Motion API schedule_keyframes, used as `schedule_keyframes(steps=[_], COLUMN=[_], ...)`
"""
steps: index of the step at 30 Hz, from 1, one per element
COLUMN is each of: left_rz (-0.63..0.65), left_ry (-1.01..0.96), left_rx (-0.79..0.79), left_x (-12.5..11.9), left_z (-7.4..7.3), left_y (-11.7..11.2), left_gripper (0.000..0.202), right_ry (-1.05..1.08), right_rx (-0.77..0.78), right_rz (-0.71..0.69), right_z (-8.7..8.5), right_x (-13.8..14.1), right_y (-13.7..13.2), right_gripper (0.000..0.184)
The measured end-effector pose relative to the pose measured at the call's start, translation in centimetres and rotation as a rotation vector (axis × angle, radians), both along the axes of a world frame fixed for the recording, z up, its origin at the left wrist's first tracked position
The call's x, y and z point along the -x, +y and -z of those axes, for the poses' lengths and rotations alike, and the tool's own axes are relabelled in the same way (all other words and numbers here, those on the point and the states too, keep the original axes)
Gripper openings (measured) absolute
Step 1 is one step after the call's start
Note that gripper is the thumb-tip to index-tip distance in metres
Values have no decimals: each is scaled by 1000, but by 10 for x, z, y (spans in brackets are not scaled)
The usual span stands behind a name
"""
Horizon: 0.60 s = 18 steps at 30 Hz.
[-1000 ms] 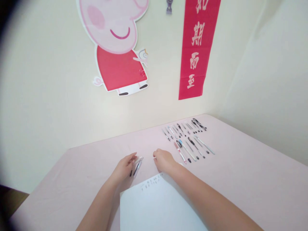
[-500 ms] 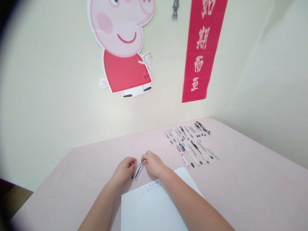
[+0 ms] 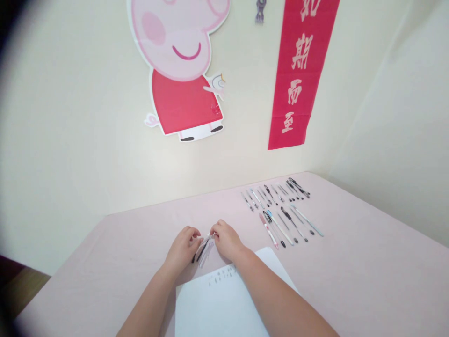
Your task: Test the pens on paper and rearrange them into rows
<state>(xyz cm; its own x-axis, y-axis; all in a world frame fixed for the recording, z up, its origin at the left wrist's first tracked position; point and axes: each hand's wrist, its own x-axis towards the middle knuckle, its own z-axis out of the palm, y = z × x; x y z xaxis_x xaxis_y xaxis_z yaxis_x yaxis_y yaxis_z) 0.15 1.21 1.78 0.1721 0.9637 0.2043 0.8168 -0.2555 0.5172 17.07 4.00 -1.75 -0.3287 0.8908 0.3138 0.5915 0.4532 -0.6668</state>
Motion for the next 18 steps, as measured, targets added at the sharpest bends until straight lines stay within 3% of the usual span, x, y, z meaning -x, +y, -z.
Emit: schedule_keyframes(steps=[5, 11, 15, 18], left_rz=[14, 3, -1, 5], left_ry=[137, 253, 97, -216], left_rx=[81, 152, 130, 164], left_x=[-14, -34, -34, -23], left_z=[-12, -6, -1, 0], left_y=[-11, -22, -19, -9], left_gripper=[9, 10, 13, 7], right_ry=[35, 49, 60, 48], right_rx=[2, 2, 2, 16], right_rz=[4, 7, 38, 57], right_z=[2, 3, 4, 3], right_x=[0, 0, 0, -1], right_y=[3, 3, 4, 4], right_gripper=[22, 22, 21, 23])
